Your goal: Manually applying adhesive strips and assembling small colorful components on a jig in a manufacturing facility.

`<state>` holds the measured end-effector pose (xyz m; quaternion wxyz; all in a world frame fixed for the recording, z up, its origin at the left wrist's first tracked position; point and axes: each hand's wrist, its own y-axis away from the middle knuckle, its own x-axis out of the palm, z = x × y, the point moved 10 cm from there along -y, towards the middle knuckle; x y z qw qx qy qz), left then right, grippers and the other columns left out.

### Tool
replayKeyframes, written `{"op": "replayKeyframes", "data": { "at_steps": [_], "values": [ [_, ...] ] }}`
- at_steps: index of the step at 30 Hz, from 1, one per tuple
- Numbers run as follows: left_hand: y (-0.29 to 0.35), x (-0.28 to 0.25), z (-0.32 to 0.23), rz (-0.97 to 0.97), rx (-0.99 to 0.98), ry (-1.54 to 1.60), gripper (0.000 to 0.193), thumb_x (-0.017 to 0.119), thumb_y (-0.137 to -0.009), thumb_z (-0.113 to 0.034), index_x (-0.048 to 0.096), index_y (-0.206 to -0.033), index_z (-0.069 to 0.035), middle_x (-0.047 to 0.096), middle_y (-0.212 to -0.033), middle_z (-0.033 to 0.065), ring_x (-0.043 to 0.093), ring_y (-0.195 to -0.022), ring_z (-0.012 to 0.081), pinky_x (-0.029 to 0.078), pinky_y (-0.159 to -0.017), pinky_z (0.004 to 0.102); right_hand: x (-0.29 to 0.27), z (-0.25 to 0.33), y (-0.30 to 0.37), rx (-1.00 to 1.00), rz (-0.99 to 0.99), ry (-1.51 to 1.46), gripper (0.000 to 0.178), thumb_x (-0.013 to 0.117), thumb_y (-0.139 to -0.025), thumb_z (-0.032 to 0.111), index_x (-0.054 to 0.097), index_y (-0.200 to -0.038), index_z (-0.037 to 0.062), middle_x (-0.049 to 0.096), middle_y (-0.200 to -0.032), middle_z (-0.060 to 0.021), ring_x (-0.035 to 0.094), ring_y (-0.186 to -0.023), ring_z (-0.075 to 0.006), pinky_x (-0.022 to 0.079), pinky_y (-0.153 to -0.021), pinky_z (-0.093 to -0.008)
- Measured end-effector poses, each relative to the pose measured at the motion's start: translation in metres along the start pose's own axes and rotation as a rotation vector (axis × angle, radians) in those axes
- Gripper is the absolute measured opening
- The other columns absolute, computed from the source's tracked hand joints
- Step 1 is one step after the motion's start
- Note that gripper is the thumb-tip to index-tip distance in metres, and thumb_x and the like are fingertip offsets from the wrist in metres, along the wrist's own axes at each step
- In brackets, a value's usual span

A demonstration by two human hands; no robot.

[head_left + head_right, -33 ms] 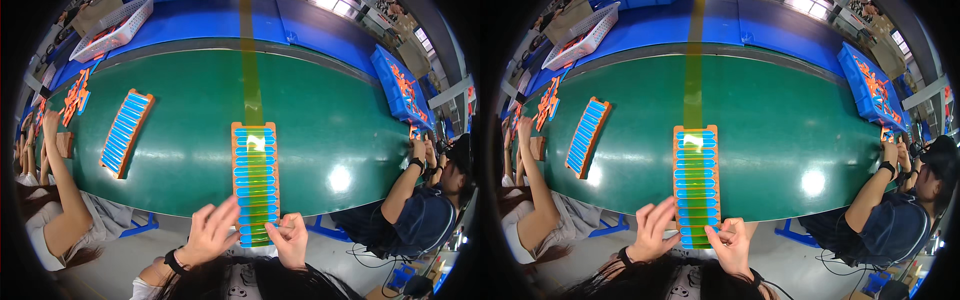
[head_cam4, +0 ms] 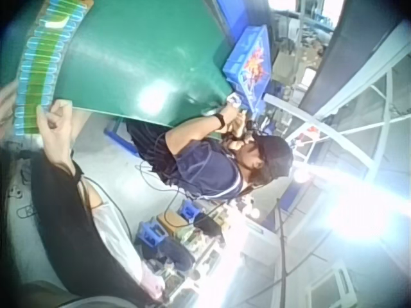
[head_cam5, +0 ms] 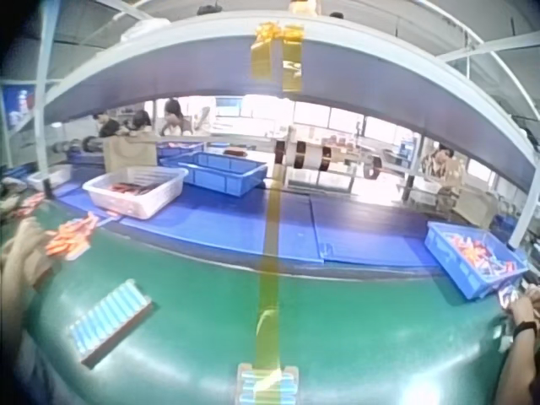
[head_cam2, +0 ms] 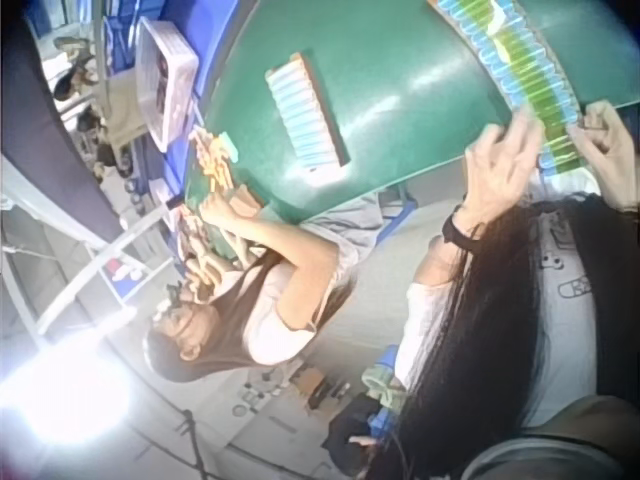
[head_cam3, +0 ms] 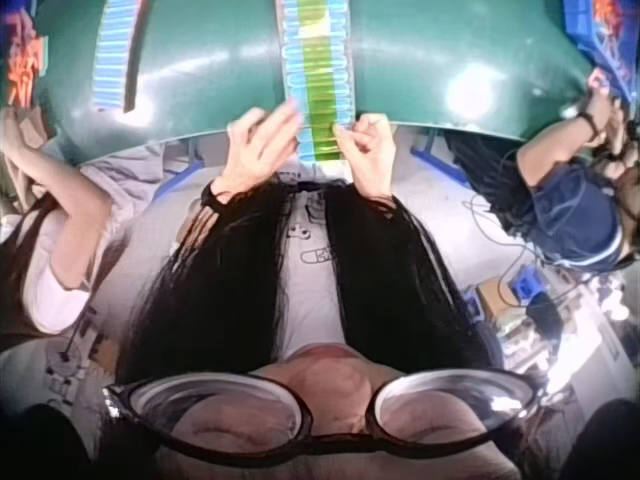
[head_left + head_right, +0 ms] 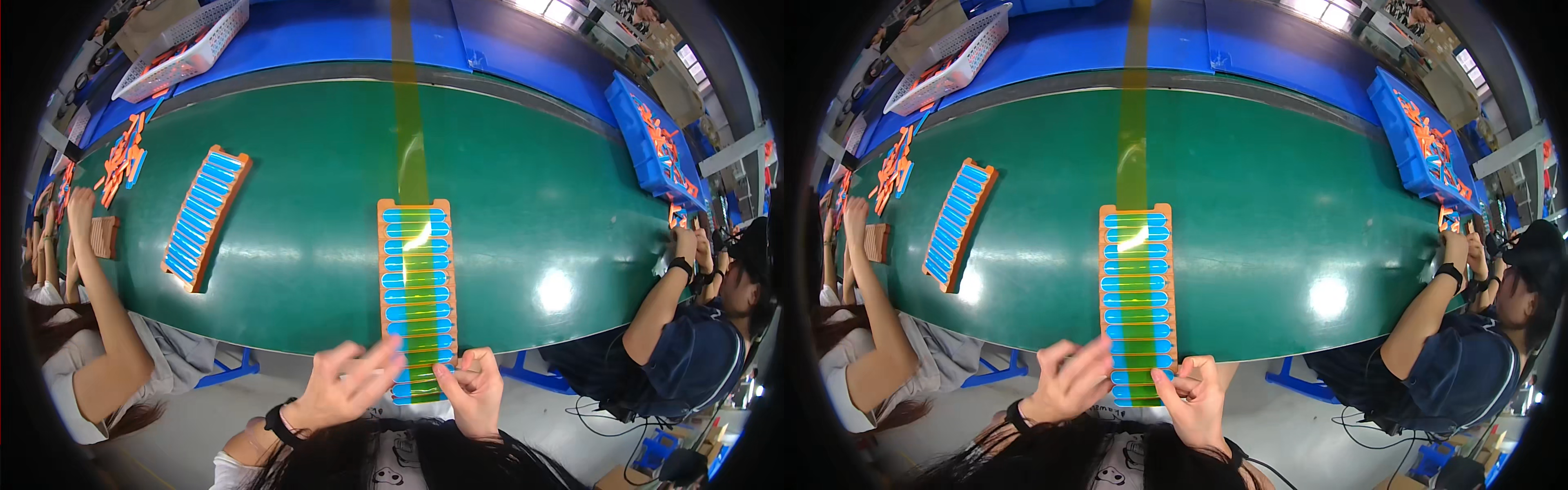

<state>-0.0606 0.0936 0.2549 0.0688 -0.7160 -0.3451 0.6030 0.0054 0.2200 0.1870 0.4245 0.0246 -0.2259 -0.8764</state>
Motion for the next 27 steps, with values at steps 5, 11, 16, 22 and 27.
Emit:
{"op": "replayKeyframes", "data": {
  "at_steps": [5, 11, 16, 22, 27],
  "values": [
    [-0.007, 0.013, -0.015, 0.253, 0.361, -0.192, 0.033, 0.046, -0.083, -0.023, 0.050, -0.115, -0.029, 0.046, -0.122, -0.0118, 0.039, -0.086, 0.0035, 0.026, -0.067, 0.0218, 0.001, -0.001, -0.006, -0.028, 0.041, 0.066, 0.026, 0.057, -0.080, 0.000, 0.032, -0.087, 0.0067, 0.055, -0.062, -0.0036, 0.045, -0.053, -0.0012, 0.029, -0.044, -0.0154],
    [-0.009, 0.009, -0.018, 0.223, 0.401, -0.174, 0.043, 0.046, -0.079, -0.015, 0.047, -0.121, -0.026, 0.047, -0.120, -0.0089, 0.041, -0.077, 0.0017, 0.026, -0.066, 0.0215, -0.026, 0.046, -0.008, -0.185, -0.080, 0.209, 0.022, 0.052, -0.083, 0.001, 0.031, -0.089, 0.0042, 0.060, -0.071, -0.0119, 0.059, -0.063, -0.0109, 0.045, -0.054, -0.0195],
    [-0.016, 0.002, -0.028, 0.233, 0.517, -0.223, 0.044, 0.045, -0.079, -0.016, 0.046, -0.121, -0.024, 0.049, -0.114, -0.0075, 0.039, -0.076, 0.0029, 0.026, -0.066, 0.0220, 0.029, 0.082, -0.011, -0.226, 0.300, 0.601, 0.019, 0.045, -0.086, 0.002, 0.027, -0.092, 0.0013, 0.060, -0.086, -0.0177, 0.061, -0.083, -0.0233, 0.048, -0.074, -0.0304],
    [-0.016, 0.004, -0.038, 0.253, 0.660, -0.309, 0.042, 0.046, -0.077, -0.020, 0.047, -0.119, -0.020, 0.052, -0.108, -0.0077, 0.040, -0.078, 0.0047, 0.026, -0.066, 0.0229, 0.061, 0.081, -0.014, -0.232, 0.458, 0.815, 0.025, 0.051, -0.085, 0.009, 0.029, -0.092, -0.0003, 0.059, -0.083, -0.0155, 0.061, -0.078, -0.0272, 0.047, -0.065, -0.0324],
    [-0.033, -0.011, -0.025, 0.364, 0.545, -0.084, 0.038, 0.052, -0.075, -0.020, 0.052, -0.112, -0.013, 0.053, -0.109, -0.0045, 0.045, -0.086, 0.0084, 0.030, -0.066, 0.0237, 0.063, 0.079, -0.008, -0.298, 0.433, 0.956, 0.026, 0.053, -0.084, 0.009, 0.031, -0.092, -0.0020, 0.060, -0.086, -0.0151, 0.062, -0.081, -0.0266, 0.048, -0.067, -0.0318]
  ]
}}
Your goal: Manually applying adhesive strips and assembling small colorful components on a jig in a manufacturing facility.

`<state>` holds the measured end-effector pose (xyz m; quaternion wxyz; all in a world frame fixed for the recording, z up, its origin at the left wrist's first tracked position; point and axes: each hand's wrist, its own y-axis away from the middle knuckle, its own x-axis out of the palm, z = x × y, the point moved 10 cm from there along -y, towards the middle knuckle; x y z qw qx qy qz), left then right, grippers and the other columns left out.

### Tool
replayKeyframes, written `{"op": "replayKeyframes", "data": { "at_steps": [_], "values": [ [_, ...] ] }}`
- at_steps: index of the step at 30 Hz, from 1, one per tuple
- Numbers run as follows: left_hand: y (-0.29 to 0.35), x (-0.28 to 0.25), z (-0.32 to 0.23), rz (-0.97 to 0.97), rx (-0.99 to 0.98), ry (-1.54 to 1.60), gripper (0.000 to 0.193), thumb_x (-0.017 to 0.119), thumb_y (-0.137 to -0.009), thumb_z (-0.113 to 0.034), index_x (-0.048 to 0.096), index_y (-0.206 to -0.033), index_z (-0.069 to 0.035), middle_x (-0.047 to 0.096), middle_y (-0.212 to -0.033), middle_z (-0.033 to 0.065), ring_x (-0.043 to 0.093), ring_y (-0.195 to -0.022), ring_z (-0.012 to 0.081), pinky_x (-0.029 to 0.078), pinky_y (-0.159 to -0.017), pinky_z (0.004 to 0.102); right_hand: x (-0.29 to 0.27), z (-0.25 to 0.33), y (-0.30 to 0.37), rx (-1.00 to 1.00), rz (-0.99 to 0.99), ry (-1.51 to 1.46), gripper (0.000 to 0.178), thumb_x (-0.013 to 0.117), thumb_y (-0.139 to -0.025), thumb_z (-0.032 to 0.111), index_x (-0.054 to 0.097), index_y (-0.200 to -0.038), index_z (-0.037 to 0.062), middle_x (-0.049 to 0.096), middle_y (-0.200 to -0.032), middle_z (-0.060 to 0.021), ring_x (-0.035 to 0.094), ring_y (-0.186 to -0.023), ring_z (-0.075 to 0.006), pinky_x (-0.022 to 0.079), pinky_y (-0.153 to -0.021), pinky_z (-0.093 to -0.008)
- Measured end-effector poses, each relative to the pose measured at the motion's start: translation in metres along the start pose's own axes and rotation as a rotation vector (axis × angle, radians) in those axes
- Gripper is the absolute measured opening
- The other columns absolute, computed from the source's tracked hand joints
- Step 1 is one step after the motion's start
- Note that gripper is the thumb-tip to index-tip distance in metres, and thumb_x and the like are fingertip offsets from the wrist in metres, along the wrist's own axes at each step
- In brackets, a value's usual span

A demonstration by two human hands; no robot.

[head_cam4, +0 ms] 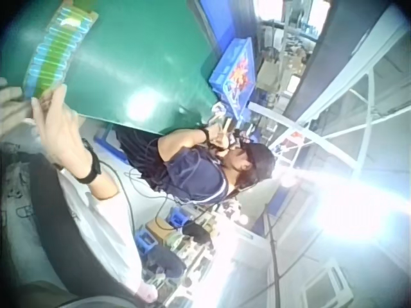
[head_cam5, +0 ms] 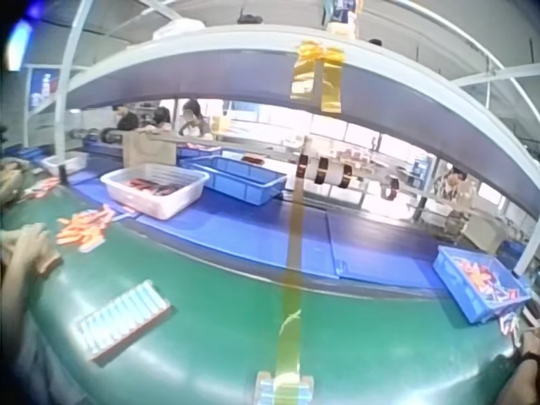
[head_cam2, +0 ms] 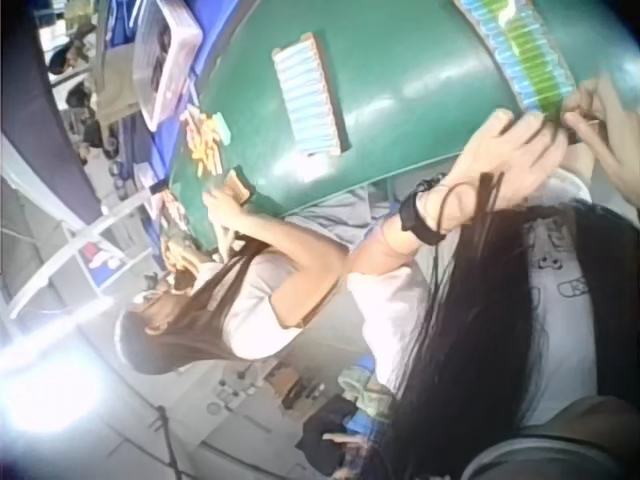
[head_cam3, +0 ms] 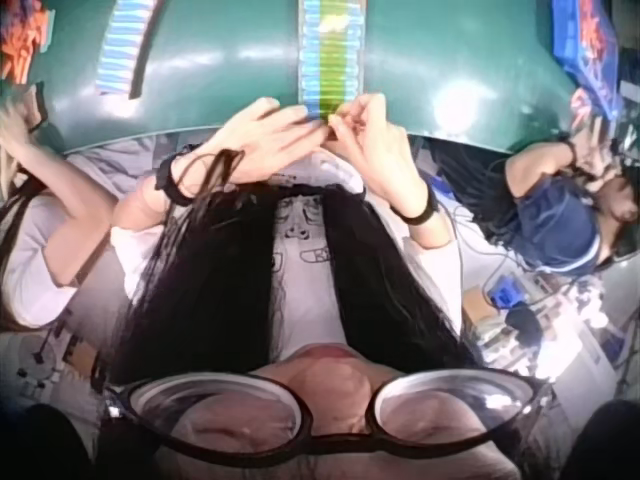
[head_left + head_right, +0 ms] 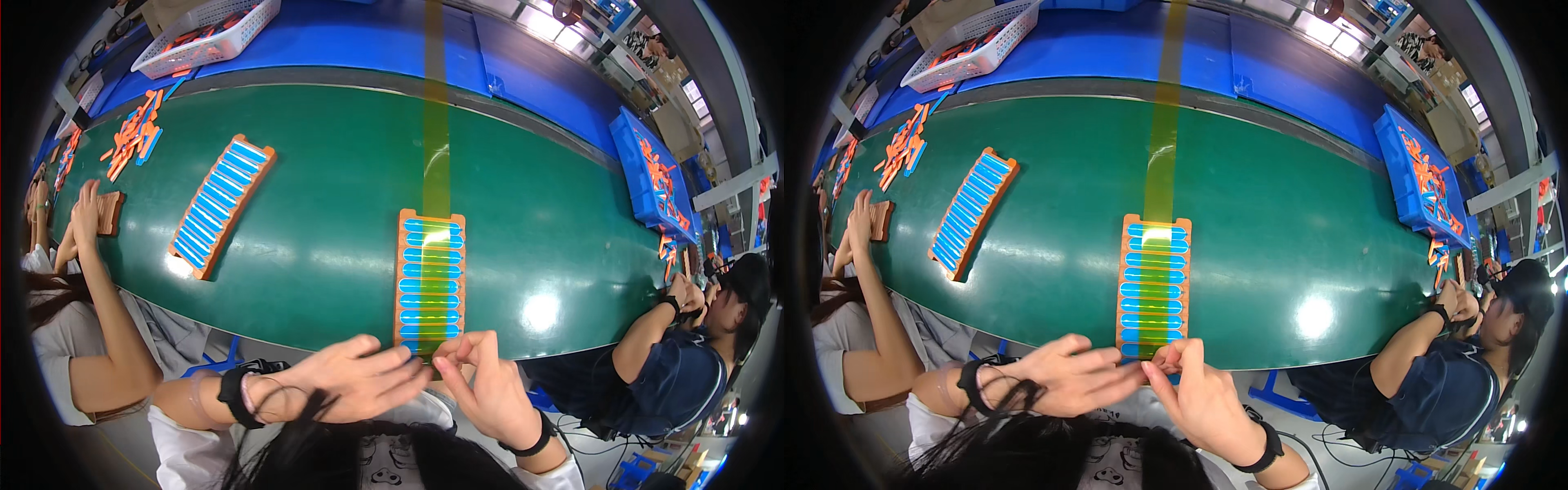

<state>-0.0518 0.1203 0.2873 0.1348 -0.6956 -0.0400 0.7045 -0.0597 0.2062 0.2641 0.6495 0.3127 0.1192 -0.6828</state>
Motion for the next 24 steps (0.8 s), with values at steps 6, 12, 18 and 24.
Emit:
{"op": "replayKeyframes", "data": {
  "at_steps": [6, 12, 18, 24],
  "values": [
    [0.009, -0.005, 0.039, 0.037, -0.147, -0.033, 0.035, 0.057, -0.075, -0.020, 0.053, -0.108, -0.010, 0.051, -0.118, -0.0019, 0.047, -0.090, 0.0136, 0.036, -0.061, 0.0245, -0.002, 0.010, 0.007, -0.173, -0.079, 0.111, 0.027, 0.057, -0.080, 0.006, 0.034, -0.089, -0.0032, 0.061, -0.083, -0.0127, 0.063, -0.073, -0.0247, 0.049, -0.061, -0.0294],
    [0.006, 0.003, 0.045, 0.154, -0.144, 0.010, 0.034, 0.051, -0.081, -0.025, 0.050, -0.109, -0.007, 0.052, -0.115, 0.0002, 0.042, -0.095, 0.0143, 0.035, -0.066, 0.0247, -0.007, 0.014, 0.012, -0.316, -0.166, 0.131, 0.029, 0.064, -0.075, 0.008, 0.039, -0.084, -0.0017, 0.058, -0.077, -0.0098, 0.059, -0.056, -0.0204, 0.046, -0.048, -0.0263],
    [0.005, 0.010, 0.074, 0.196, -0.291, 0.563, 0.045, 0.059, -0.078, -0.029, 0.045, -0.113, -0.005, 0.048, -0.081, 0.0069, 0.041, -0.090, 0.0177, 0.034, -0.069, 0.0292, -0.006, 0.009, 0.011, -0.318, -0.192, 0.084, 0.031, 0.066, -0.074, 0.010, 0.039, -0.085, -0.0014, 0.058, -0.077, -0.0099, 0.060, -0.060, -0.0201, 0.047, -0.050, -0.0270],
    [0.007, 0.007, 0.093, 0.154, -0.377, 0.579, 0.055, 0.046, -0.065, 0.008, 0.042, -0.118, -0.006, 0.049, -0.087, 0.0092, 0.042, -0.093, 0.0239, 0.035, -0.076, 0.0326, -0.006, 0.007, 0.011, -0.308, -0.199, 0.038, 0.033, 0.067, -0.073, 0.010, 0.039, -0.085, -0.0016, 0.059, -0.078, -0.0102, 0.060, -0.063, -0.0204, 0.048, -0.052, -0.0274]
  ]
}}
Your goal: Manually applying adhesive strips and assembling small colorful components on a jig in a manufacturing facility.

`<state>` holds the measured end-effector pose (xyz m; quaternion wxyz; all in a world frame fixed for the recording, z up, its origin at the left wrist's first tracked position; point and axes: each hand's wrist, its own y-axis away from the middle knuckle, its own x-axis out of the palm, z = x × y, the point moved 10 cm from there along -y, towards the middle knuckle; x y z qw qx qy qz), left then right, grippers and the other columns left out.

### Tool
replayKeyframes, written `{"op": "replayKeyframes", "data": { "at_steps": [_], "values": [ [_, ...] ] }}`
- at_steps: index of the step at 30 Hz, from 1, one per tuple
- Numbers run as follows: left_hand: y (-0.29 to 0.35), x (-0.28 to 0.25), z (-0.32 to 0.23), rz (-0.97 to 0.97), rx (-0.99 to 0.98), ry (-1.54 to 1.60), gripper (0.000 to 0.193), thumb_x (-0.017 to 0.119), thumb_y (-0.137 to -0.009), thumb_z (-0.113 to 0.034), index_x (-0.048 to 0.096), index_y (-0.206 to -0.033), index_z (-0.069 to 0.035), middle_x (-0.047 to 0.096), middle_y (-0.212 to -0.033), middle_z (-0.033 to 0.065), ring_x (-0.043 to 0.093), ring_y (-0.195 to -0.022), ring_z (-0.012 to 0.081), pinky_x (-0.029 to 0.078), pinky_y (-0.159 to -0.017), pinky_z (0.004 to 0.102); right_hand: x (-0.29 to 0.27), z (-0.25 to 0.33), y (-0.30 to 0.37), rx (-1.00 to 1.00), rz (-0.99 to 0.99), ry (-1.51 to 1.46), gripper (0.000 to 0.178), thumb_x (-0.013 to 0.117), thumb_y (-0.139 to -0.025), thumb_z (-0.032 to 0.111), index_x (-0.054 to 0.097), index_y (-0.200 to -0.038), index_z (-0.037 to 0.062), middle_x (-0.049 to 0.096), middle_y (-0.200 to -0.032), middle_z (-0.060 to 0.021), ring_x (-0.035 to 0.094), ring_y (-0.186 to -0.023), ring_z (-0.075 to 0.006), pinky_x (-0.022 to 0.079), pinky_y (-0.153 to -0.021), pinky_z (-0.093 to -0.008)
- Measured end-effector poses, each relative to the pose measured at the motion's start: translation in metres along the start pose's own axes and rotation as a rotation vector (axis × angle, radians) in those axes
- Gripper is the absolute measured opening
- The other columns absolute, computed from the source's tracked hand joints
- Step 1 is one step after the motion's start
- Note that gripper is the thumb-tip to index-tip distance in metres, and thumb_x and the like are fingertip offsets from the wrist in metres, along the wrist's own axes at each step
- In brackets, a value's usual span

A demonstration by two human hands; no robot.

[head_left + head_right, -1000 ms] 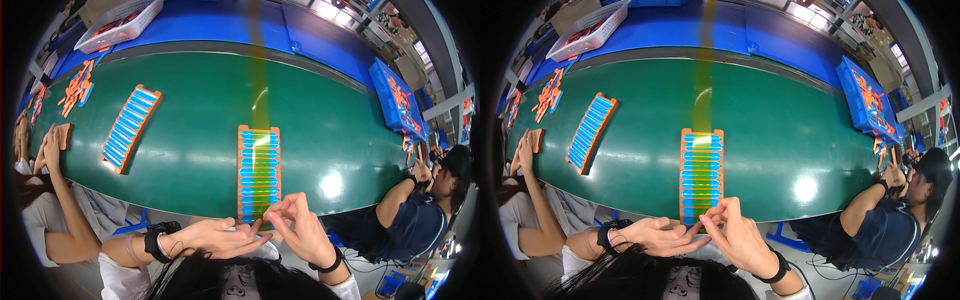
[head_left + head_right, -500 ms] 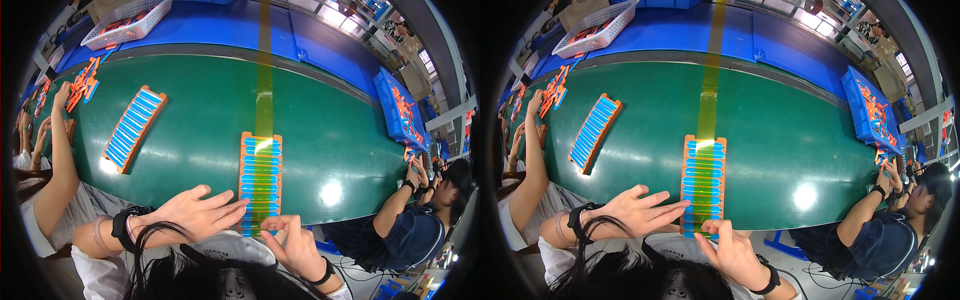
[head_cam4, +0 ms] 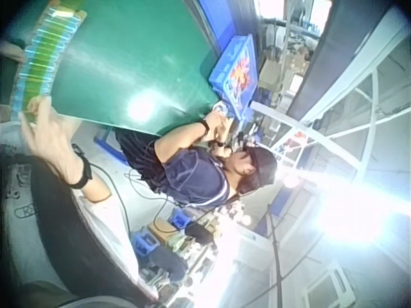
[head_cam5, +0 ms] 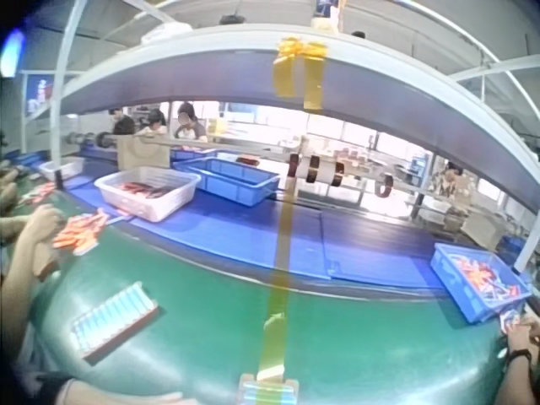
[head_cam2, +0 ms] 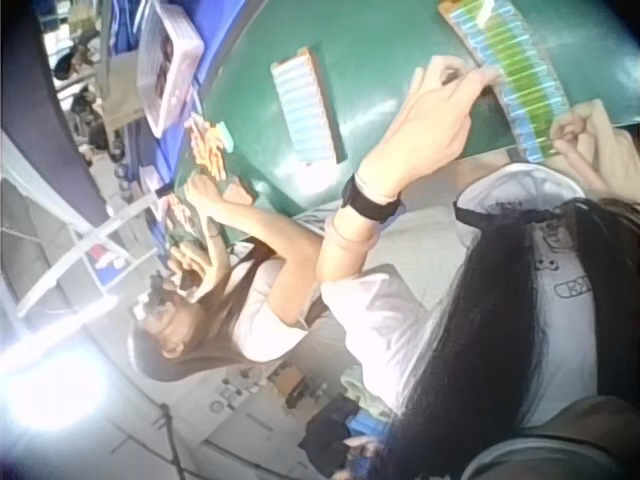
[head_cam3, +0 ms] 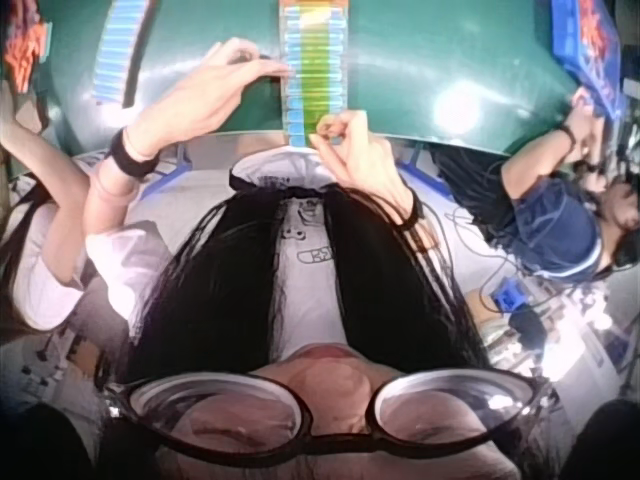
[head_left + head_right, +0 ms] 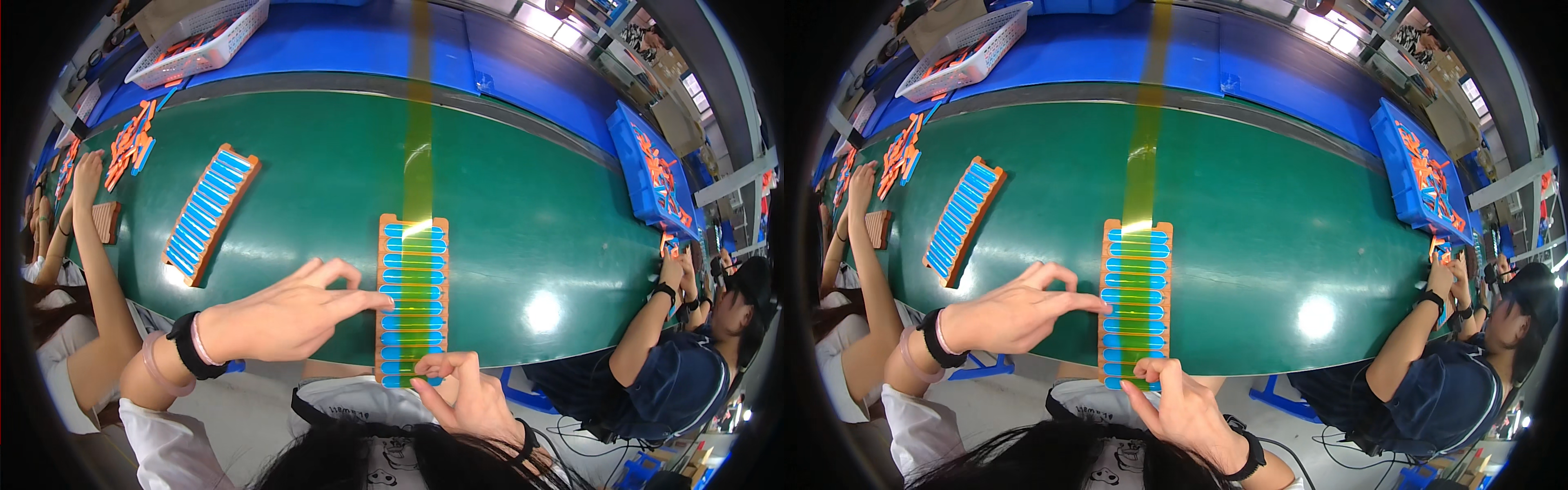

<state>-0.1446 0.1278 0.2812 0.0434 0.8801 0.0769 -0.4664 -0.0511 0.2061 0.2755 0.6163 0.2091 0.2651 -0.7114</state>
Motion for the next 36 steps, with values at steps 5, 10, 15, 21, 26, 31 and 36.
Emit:
{"op": "replayKeyframes", "data": {
  "at_steps": [5, 10, 15, 21, 26, 31, 36],
  "values": [
    [-0.004, -0.003, -0.002, 0.030, 0.034, -0.232, 0.055, 0.048, -0.068, 0.005, 0.042, -0.122, -0.008, 0.056, -0.090, 0.0074, 0.043, -0.095, 0.0225, 0.036, -0.075, 0.0314, 0.001, 0.001, -0.001, -0.014, 0.003, 0.071, 0.033, 0.067, -0.073, 0.011, 0.040, -0.085, -0.0022, 0.057, -0.073, -0.0102, 0.060, -0.060, -0.0200, 0.048, -0.052, -0.0267],
    [-0.001, 0.007, -0.012, -0.058, 0.154, -0.476, 0.043, 0.044, -0.078, -0.006, 0.044, -0.121, -0.008, 0.056, -0.091, 0.0055, 0.045, -0.093, 0.0185, 0.036, -0.072, 0.0302, 0.000, 0.005, -0.001, -0.032, -0.018, 0.065, 0.033, 0.068, -0.072, 0.011, 0.041, -0.085, -0.0021, 0.057, -0.072, -0.0096, 0.059, -0.059, -0.0197, 0.047, -0.051, -0.0263],
    [-0.003, 0.003, 0.003, 0.004, 0.018, -0.208, 0.050, 0.045, -0.073, 0.003, 0.043, -0.121, -0.009, 0.055, -0.091, 0.0069, 0.045, -0.092, 0.0213, 0.037, -0.075, 0.0312, -0.002, 0.008, -0.001, -0.069, -0.039, 0.060, 0.033, 0.068, -0.072, 0.011, 0.041, -0.085, -0.0022, 0.057, -0.072, -0.0096, 0.060, -0.059, -0.0194, 0.047, -0.051, -0.0261],
    [-0.002, -0.003, 0.007, -0.028, 0.014, 0.024, 0.063, 0.044, -0.062, 0.011, 0.046, -0.120, -0.013, 0.050, -0.088, 0.0085, 0.044, -0.087, 0.0234, 0.039, -0.077, 0.0335, 0.001, 0.002, 0.000, -0.033, -0.030, 0.018, 0.033, 0.068, -0.072, 0.010, 0.040, -0.085, -0.0030, 0.057, -0.072, -0.0106, 0.060, -0.060, -0.0202, 0.047, -0.051, -0.0258],
    [-0.002, 0.006, -0.009, 0.040, 0.137, -0.244, 0.052, 0.049, -0.068, 0.004, 0.046, -0.118, -0.009, 0.053, -0.090, 0.0047, 0.044, -0.094, 0.0188, 0.037, -0.074, 0.0295, 0.001, 0.005, -0.001, -0.038, -0.022, 0.009, 0.034, 0.068, -0.073, 0.011, 0.039, -0.085, -0.0031, 0.057, -0.074, -0.0115, 0.060, -0.062, -0.0199, 0.048, -0.052, -0.0260],
    [-0.003, 0.010, -0.017, -0.002, 0.264, -0.423, 0.038, 0.051, -0.073, -0.011, 0.051, -0.111, -0.005, 0.053, -0.094, 0.0027, 0.045, -0.093, 0.0134, 0.036, -0.070, 0.0262, 0.001, 0.003, 0.000, -0.029, -0.025, 0.019, 0.033, 0.067, -0.073, 0.011, 0.040, -0.084, -0.0029, 0.057, -0.074, -0.0112, 0.060, -0.062, -0.0196, 0.047, -0.052, -0.0264],
    [-0.002, 0.020, -0.044, -0.124, 0.416, -0.747, 0.031, 0.052, -0.073, -0.018, 0.053, -0.101, -0.006, 0.054, -0.091, 0.0012, 0.048, -0.093, 0.0089, 0.036, -0.068, 0.0237, 0.001, 0.007, 0.000, -0.042, -0.019, 0.026, 0.032, 0.067, -0.073, 0.010, 0.040, -0.083, -0.0026, 0.057, -0.074, -0.0113, 0.059, -0.061, -0.0203, 0.047, -0.052, -0.0268]
  ]
}}
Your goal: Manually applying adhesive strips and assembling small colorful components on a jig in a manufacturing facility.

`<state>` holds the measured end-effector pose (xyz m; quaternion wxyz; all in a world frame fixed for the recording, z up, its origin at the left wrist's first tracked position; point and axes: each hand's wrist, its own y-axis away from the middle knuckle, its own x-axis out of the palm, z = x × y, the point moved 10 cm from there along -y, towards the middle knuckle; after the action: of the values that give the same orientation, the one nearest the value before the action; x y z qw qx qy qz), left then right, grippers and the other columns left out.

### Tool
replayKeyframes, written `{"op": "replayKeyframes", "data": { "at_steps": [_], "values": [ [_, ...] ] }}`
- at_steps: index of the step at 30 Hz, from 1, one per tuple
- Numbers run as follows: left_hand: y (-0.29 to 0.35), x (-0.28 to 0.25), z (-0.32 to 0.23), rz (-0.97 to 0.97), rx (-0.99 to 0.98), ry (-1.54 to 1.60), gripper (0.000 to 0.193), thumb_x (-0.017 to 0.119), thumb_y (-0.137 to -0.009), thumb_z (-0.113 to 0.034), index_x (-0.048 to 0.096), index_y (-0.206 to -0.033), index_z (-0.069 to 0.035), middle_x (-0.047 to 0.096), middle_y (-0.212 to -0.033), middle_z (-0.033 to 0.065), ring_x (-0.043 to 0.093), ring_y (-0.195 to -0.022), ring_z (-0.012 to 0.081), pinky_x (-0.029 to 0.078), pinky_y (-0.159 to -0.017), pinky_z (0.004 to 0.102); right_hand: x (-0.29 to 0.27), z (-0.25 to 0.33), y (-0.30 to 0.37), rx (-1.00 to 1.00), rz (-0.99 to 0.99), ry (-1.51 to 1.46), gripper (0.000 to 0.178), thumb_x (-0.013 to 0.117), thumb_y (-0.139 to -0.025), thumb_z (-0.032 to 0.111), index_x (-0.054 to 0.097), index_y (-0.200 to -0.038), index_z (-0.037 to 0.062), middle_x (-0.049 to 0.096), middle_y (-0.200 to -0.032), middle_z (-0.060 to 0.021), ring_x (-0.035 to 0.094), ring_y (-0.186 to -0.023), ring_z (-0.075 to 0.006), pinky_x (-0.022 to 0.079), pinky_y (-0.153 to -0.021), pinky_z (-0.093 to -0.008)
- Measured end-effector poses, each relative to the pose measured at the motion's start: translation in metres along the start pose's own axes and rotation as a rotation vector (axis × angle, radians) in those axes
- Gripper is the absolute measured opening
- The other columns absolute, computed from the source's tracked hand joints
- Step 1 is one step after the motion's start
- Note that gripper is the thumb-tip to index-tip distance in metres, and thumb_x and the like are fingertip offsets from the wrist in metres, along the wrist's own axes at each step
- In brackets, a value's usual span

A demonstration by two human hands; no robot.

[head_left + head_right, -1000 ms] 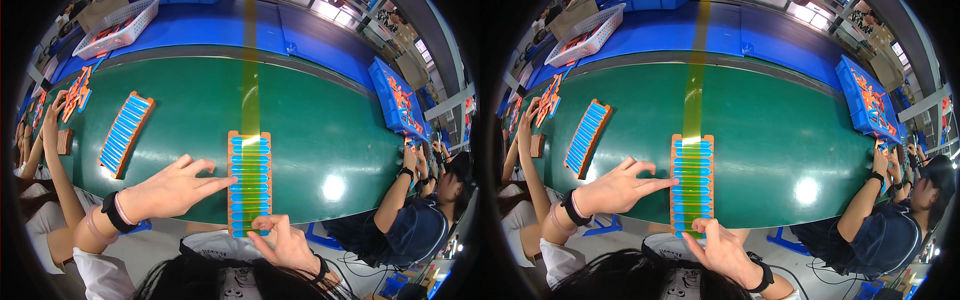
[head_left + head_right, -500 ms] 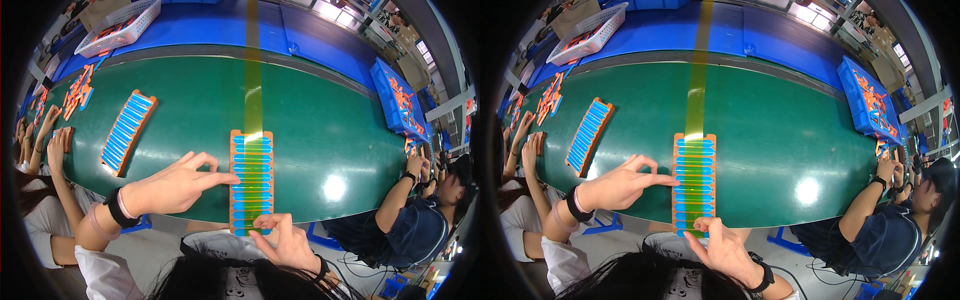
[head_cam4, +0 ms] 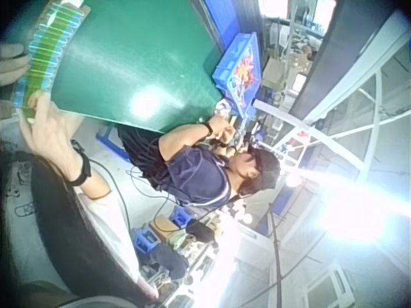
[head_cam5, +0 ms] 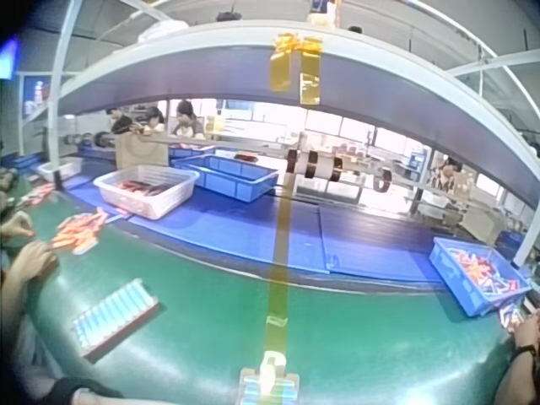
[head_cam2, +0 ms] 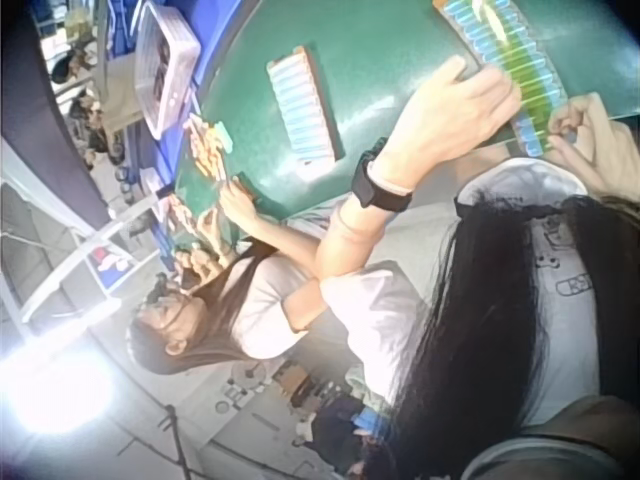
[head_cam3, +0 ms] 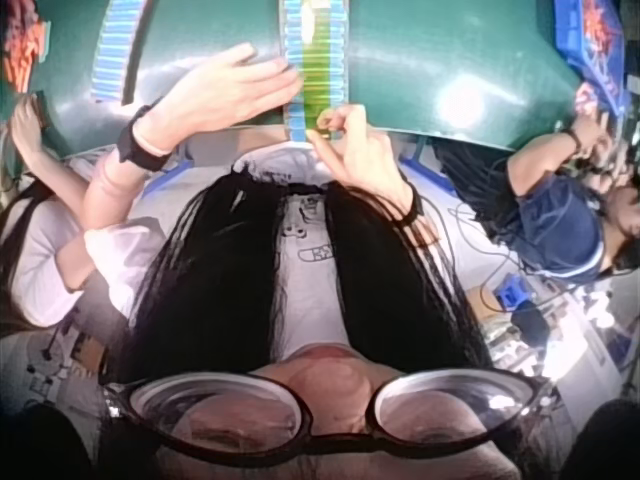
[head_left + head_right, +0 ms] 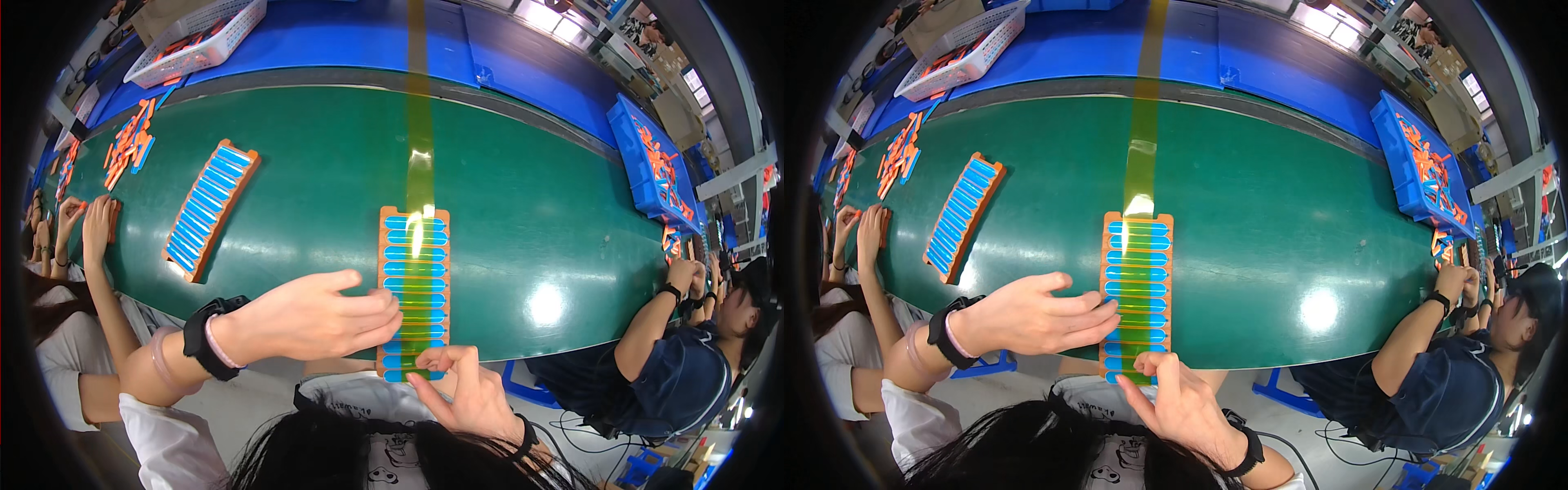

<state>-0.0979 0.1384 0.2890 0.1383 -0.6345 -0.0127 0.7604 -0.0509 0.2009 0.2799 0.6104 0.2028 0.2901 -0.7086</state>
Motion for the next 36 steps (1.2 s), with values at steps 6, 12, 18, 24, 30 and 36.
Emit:
{"op": "replayKeyframes", "data": {
  "at_steps": [6, 12, 18, 24, 30, 36],
  "values": [
    [-0.006, 0.002, 0.055, 0.039, -0.303, 0.358, 0.038, 0.050, -0.067, 0.001, 0.050, -0.104, -0.006, 0.055, -0.102, 0.0033, 0.047, -0.093, 0.0231, 0.038, -0.076, 0.0344, 0.000, -0.001, -0.001, 0.019, 0.001, 0.003, 0.032, 0.067, -0.073, 0.010, 0.040, -0.084, -0.0033, 0.057, -0.074, -0.0120, 0.059, -0.061, -0.0221, 0.047, -0.052, -0.0275],
    [0.005, 0.011, 0.069, 0.037, -0.261, 0.217, 0.043, 0.049, -0.065, 0.004, 0.049, -0.107, -0.009, 0.050, -0.116, 0.0005, 0.045, -0.096, 0.0249, 0.038, -0.079, 0.0340, 0.000, 0.005, -0.003, 0.007, 0.030, 0.039, 0.031, 0.065, -0.074, 0.009, 0.040, -0.086, -0.0040, 0.056, -0.072, -0.0130, 0.059, -0.061, -0.0240, 0.047, -0.053, -0.0287],
    [0.004, 0.015, 0.073, 0.086, -0.289, 0.303, 0.045, 0.049, -0.065, 0.005, 0.050, -0.107, -0.010, 0.049, -0.115, 0.0015, 0.044, -0.096, 0.0245, 0.037, -0.080, 0.0338, -0.001, 0.003, -0.003, 0.000, 0.022, 0.028, 0.031, 0.065, -0.074, 0.009, 0.039, -0.086, -0.0039, 0.056, -0.072, -0.0130, 0.059, -0.060, -0.0245, 0.047, -0.053, -0.0294],
    [0.001, 0.024, 0.124, -0.062, -0.539, 0.773, 0.026, 0.044, -0.072, 0.004, 0.050, -0.096, -0.005, 0.053, -0.094, 0.0076, 0.050, -0.089, 0.0212, 0.039, -0.077, 0.0298, -0.001, 0.004, -0.005, 0.028, 0.013, 0.056, 0.031, 0.064, -0.076, 0.010, 0.038, -0.086, -0.0035, 0.056, -0.072, -0.0127, 0.060, -0.059, -0.0236, 0.047, -0.050, -0.0299],
    [-0.010, 0.098, 0.184, -0.477, -1.234, 1.945, 0.041, 0.053, -0.084, -0.018, 0.039, -0.112, 0.008, 0.053, -0.108, 0.0114, 0.054, -0.093, 0.0150, 0.043, -0.082, 0.0264, 0.004, -0.003, -0.010, 0.224, 0.093, 0.030, 0.035, 0.063, -0.077, 0.013, 0.034, -0.089, -0.0023, 0.055, -0.077, -0.0142, 0.061, -0.064, -0.0250, 0.049, -0.049, -0.0334],
    [-0.026, 0.084, 0.185, -0.593, -0.986, 1.498, 0.028, 0.051, -0.086, -0.019, 0.057, -0.093, 0.008, 0.063, -0.091, 0.0106, 0.057, -0.086, 0.0119, 0.044, -0.080, 0.0246, 0.008, -0.008, -0.029, 0.353, 0.195, -0.026, 0.033, 0.058, -0.080, 0.015, 0.032, -0.092, -0.0008, 0.049, -0.084, -0.0184, 0.059, -0.065, -0.0304, 0.048, -0.050, -0.0377]
  ]
}}
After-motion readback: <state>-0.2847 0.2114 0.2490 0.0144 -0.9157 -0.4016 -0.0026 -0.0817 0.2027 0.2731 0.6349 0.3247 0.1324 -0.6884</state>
